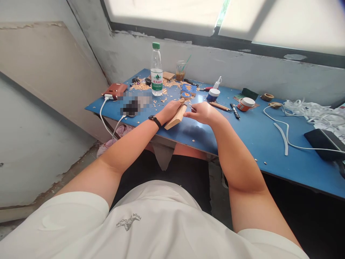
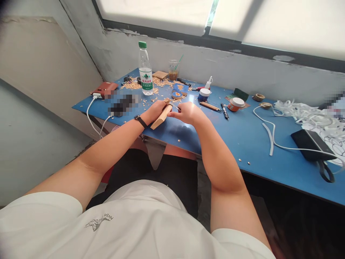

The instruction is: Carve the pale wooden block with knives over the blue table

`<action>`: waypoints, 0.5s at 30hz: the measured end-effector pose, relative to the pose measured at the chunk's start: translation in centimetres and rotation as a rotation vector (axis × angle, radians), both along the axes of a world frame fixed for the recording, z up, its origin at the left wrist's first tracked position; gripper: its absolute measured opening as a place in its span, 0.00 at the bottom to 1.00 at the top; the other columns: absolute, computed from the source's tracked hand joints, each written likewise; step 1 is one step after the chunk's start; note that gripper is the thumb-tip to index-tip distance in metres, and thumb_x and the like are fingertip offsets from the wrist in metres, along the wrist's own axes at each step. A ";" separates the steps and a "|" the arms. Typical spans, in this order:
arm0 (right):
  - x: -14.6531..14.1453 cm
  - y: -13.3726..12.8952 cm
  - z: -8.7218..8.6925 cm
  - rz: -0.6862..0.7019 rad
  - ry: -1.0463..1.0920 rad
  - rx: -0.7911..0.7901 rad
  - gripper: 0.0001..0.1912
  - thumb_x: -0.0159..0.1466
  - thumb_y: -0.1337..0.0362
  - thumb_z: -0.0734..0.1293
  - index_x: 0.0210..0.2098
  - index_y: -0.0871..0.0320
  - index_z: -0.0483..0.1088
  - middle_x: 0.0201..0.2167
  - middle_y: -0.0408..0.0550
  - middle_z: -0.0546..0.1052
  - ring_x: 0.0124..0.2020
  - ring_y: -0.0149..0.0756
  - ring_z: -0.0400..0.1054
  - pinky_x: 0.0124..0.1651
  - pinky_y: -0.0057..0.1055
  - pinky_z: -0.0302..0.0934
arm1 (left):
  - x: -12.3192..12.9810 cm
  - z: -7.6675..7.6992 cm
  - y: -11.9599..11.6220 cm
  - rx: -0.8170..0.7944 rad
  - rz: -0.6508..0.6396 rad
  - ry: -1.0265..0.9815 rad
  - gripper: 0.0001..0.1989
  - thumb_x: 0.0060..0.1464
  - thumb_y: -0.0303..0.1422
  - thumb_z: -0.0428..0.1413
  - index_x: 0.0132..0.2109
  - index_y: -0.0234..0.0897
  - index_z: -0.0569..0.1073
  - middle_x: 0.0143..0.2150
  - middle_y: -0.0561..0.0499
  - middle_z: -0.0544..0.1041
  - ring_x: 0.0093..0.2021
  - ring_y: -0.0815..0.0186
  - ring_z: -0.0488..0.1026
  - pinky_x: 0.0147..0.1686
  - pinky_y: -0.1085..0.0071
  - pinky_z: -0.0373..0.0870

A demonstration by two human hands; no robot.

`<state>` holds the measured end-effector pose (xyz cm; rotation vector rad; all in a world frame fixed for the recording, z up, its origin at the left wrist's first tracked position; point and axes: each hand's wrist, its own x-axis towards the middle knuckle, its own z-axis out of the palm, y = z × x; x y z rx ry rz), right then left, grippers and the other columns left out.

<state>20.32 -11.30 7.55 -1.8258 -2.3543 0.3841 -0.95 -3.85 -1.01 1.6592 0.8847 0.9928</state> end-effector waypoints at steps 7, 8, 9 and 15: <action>-0.4 -1.6 1.1 0.207 0.137 -0.069 0.24 0.89 0.51 0.70 0.37 0.50 0.63 0.32 0.39 0.68 0.36 0.36 0.60 0.43 0.36 0.54 | 0.2 0.3 -0.7 -0.098 -0.034 -0.085 0.34 0.75 0.65 0.65 0.33 0.42 0.74 0.26 0.51 0.73 0.29 0.65 0.68 0.34 0.63 0.65; -0.5 -1.8 1.2 0.209 0.122 -0.091 0.26 0.90 0.50 0.68 0.36 0.50 0.63 0.32 0.39 0.67 0.36 0.36 0.59 0.43 0.37 0.54 | 0.2 0.3 -0.8 -0.114 -0.047 -0.096 0.32 0.76 0.62 0.65 0.33 0.42 0.73 0.26 0.51 0.73 0.29 0.64 0.67 0.34 0.63 0.65; -0.6 -1.8 1.2 0.195 0.097 -0.104 0.27 0.91 0.49 0.68 0.35 0.51 0.62 0.31 0.39 0.67 0.35 0.36 0.59 0.42 0.37 0.53 | 0.2 0.3 -0.8 -0.123 -0.057 -0.095 0.29 0.76 0.57 0.64 0.33 0.42 0.73 0.26 0.51 0.73 0.29 0.64 0.67 0.34 0.62 0.66; -1.0 -1.5 1.3 0.070 -0.042 -0.111 0.29 0.92 0.48 0.67 0.34 0.51 0.63 0.30 0.40 0.69 0.36 0.36 0.60 0.42 0.38 0.53 | 0.0 0.7 -0.6 0.041 -0.077 0.014 0.13 0.65 0.36 0.58 0.30 0.42 0.71 0.30 0.49 0.71 0.32 0.61 0.62 0.37 0.59 0.62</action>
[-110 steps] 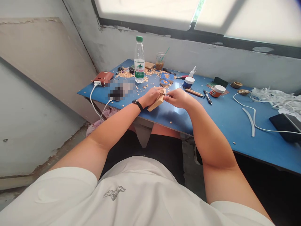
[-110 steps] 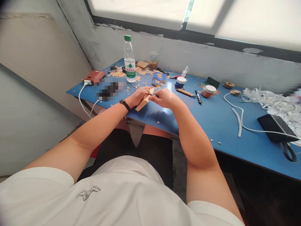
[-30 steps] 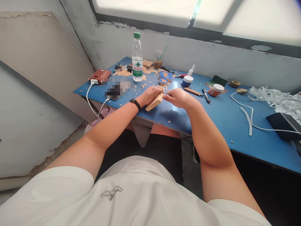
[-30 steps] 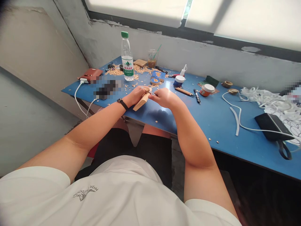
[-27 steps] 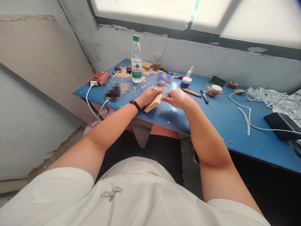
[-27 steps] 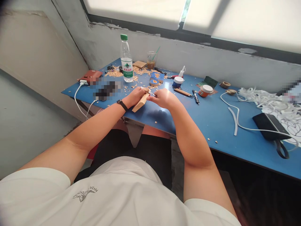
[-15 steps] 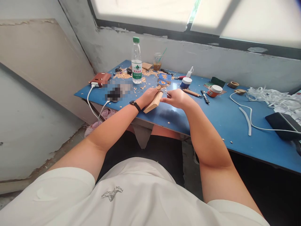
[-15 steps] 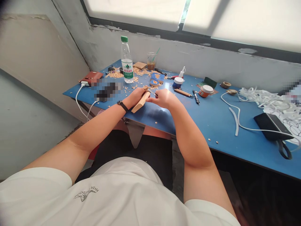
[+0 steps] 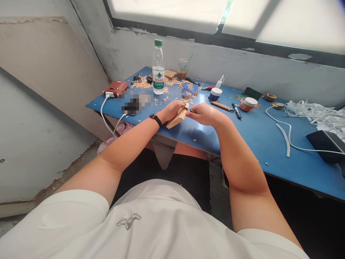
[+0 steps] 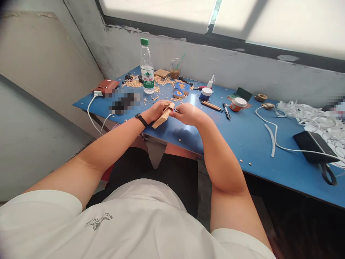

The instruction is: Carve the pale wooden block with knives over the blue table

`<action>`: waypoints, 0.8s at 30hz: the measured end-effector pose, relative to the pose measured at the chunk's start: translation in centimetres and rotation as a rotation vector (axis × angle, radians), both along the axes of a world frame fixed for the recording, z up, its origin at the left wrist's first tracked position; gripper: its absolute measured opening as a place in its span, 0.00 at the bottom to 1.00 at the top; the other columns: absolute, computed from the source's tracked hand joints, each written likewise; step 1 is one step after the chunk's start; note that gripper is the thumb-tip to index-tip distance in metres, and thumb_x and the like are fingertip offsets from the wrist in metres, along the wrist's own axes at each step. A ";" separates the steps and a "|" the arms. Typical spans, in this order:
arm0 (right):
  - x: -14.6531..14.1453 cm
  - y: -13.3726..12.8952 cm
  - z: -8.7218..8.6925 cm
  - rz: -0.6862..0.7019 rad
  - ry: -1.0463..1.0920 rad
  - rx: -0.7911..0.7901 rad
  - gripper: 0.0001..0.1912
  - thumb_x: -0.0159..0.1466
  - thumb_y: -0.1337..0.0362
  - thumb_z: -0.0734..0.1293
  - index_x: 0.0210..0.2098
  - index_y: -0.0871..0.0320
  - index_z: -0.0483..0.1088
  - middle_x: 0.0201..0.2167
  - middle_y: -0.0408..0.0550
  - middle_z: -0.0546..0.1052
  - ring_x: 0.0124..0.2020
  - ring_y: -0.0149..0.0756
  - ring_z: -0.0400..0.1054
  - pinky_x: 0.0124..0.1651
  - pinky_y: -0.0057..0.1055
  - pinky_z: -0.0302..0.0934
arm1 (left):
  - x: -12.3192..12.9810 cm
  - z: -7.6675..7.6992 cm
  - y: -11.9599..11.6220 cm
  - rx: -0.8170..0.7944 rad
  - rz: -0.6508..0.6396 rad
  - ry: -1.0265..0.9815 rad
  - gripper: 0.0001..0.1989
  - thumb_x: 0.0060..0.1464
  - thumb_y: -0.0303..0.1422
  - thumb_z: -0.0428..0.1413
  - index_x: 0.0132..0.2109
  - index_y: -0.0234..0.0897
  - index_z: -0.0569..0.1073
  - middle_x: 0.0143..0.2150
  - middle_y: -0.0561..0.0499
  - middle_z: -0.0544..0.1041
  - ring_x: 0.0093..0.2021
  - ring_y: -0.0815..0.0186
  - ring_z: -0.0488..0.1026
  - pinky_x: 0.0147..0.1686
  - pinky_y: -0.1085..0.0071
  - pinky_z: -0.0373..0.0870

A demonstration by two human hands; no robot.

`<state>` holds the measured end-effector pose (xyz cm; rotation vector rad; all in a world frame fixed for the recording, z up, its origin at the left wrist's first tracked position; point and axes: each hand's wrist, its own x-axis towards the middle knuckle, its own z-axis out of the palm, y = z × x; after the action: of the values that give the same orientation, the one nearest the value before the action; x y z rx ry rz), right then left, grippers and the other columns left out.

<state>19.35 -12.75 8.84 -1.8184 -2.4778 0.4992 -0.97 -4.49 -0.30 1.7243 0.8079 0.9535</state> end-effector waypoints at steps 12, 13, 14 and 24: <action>-0.9 -0.1 -0.2 -0.028 -0.101 0.109 0.28 0.91 0.52 0.64 0.32 0.51 0.63 0.31 0.46 0.70 0.37 0.38 0.60 0.44 0.38 0.53 | -0.5 0.0 1.0 0.051 0.010 0.060 0.17 0.72 0.38 0.56 0.31 0.42 0.72 0.28 0.49 0.71 0.32 0.61 0.64 0.38 0.59 0.61; -0.9 0.0 -0.3 -0.035 -0.097 0.120 0.28 0.91 0.51 0.64 0.32 0.50 0.63 0.31 0.46 0.70 0.37 0.39 0.61 0.44 0.38 0.53 | -0.5 -0.1 0.9 0.065 0.004 0.053 0.18 0.73 0.37 0.56 0.31 0.42 0.72 0.28 0.49 0.70 0.32 0.61 0.63 0.37 0.60 0.61; -0.7 0.1 -0.3 -0.045 -0.093 0.128 0.29 0.91 0.50 0.65 0.32 0.50 0.63 0.31 0.46 0.71 0.37 0.39 0.61 0.44 0.39 0.52 | -0.5 -0.1 0.9 0.073 0.001 0.042 0.20 0.75 0.38 0.56 0.30 0.42 0.72 0.27 0.49 0.70 0.31 0.61 0.63 0.36 0.60 0.61; 0.2 0.5 -0.8 -0.057 0.058 0.096 0.34 0.87 0.41 0.73 0.31 0.49 0.60 0.27 0.40 0.66 0.34 0.37 0.59 0.41 0.39 0.49 | 0.2 -1.2 0.9 -0.173 0.044 -0.140 0.37 0.83 0.62 0.62 0.32 0.40 0.74 0.25 0.52 0.71 0.26 0.67 0.63 0.32 0.64 0.61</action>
<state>19.54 -12.25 7.99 -1.8060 -2.3621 0.4172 -0.77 -3.55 -1.49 1.4797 0.8144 0.9925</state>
